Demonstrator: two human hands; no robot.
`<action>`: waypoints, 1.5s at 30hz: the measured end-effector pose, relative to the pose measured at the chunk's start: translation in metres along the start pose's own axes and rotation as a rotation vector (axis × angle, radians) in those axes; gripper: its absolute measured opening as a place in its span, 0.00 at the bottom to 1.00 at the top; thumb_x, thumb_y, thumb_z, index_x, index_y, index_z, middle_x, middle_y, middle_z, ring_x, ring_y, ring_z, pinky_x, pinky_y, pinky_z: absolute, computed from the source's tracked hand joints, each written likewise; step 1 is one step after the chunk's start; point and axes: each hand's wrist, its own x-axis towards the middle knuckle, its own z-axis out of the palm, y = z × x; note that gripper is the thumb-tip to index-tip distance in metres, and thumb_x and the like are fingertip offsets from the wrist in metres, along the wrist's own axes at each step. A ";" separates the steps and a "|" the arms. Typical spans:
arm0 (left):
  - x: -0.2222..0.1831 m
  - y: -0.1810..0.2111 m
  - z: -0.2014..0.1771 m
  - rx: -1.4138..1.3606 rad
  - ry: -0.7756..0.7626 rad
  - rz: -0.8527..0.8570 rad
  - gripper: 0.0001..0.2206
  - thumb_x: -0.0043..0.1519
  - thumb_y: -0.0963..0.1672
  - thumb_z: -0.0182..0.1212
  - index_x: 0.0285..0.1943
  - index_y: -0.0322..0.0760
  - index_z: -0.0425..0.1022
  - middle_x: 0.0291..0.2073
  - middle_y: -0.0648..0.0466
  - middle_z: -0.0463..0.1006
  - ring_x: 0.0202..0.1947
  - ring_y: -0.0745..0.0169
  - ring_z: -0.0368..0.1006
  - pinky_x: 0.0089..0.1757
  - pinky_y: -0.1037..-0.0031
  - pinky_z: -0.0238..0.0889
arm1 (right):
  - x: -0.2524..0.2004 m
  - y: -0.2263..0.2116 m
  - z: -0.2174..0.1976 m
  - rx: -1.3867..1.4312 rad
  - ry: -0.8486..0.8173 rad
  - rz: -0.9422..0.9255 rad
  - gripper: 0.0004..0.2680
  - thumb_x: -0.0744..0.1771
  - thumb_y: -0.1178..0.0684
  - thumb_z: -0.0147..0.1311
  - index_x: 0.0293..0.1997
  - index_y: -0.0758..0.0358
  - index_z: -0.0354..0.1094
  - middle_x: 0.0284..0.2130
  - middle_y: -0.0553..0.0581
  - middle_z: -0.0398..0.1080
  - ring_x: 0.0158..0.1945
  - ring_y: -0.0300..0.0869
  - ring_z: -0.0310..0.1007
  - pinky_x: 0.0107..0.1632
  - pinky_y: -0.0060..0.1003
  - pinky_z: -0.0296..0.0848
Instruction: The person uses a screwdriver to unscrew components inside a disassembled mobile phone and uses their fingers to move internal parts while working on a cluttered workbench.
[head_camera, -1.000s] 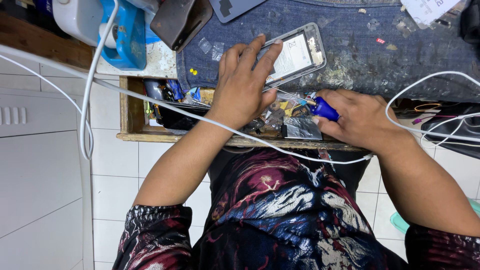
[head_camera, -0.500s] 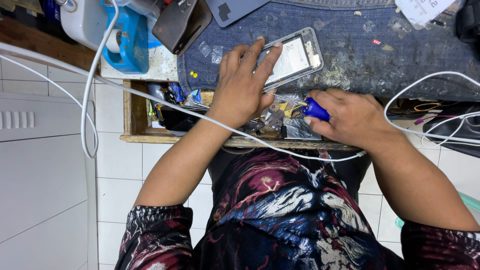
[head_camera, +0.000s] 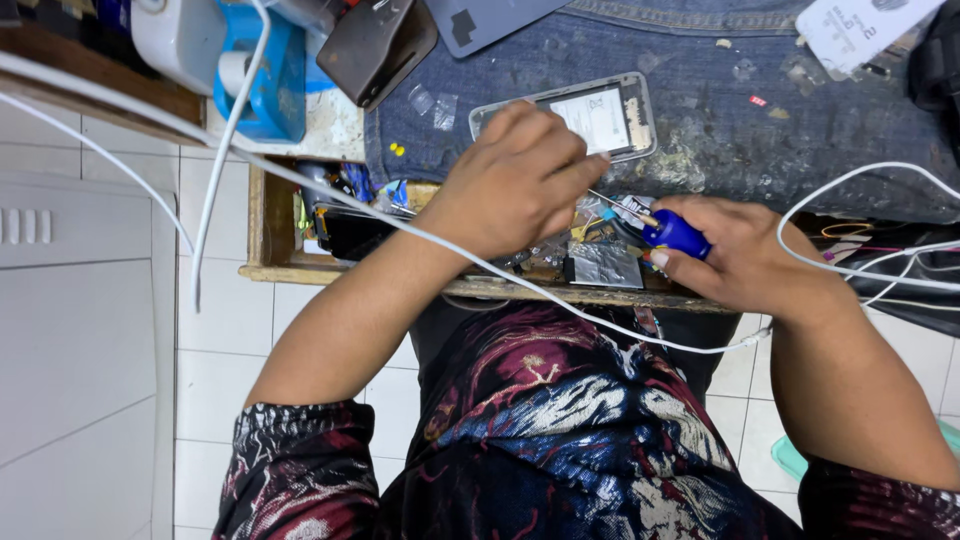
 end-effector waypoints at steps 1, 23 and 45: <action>0.001 0.003 0.000 0.016 -0.067 0.008 0.15 0.59 0.45 0.69 0.53 0.40 0.79 0.44 0.55 0.75 0.52 0.53 0.69 0.58 0.57 0.60 | -0.001 -0.001 -0.001 -0.016 -0.006 -0.004 0.19 0.63 0.46 0.61 0.57 0.61 0.70 0.39 0.63 0.77 0.37 0.55 0.80 0.40 0.46 0.78; -0.099 0.073 -0.053 -0.131 -0.178 -0.190 0.16 0.59 0.47 0.63 0.52 0.32 0.77 0.37 0.49 0.76 0.39 0.50 0.73 0.46 0.59 0.63 | -0.018 -0.064 -0.004 -0.199 -0.609 0.159 0.24 0.63 0.32 0.53 0.64 0.47 0.60 0.40 0.60 0.76 0.37 0.59 0.78 0.40 0.53 0.78; -0.090 0.084 -0.049 0.038 -0.174 -0.061 0.15 0.56 0.51 0.64 0.42 0.37 0.77 0.34 0.53 0.75 0.36 0.56 0.74 0.43 0.65 0.63 | -0.027 -0.081 -0.005 -0.127 -0.593 0.116 0.27 0.62 0.29 0.53 0.66 0.46 0.58 0.35 0.63 0.77 0.37 0.61 0.79 0.40 0.55 0.77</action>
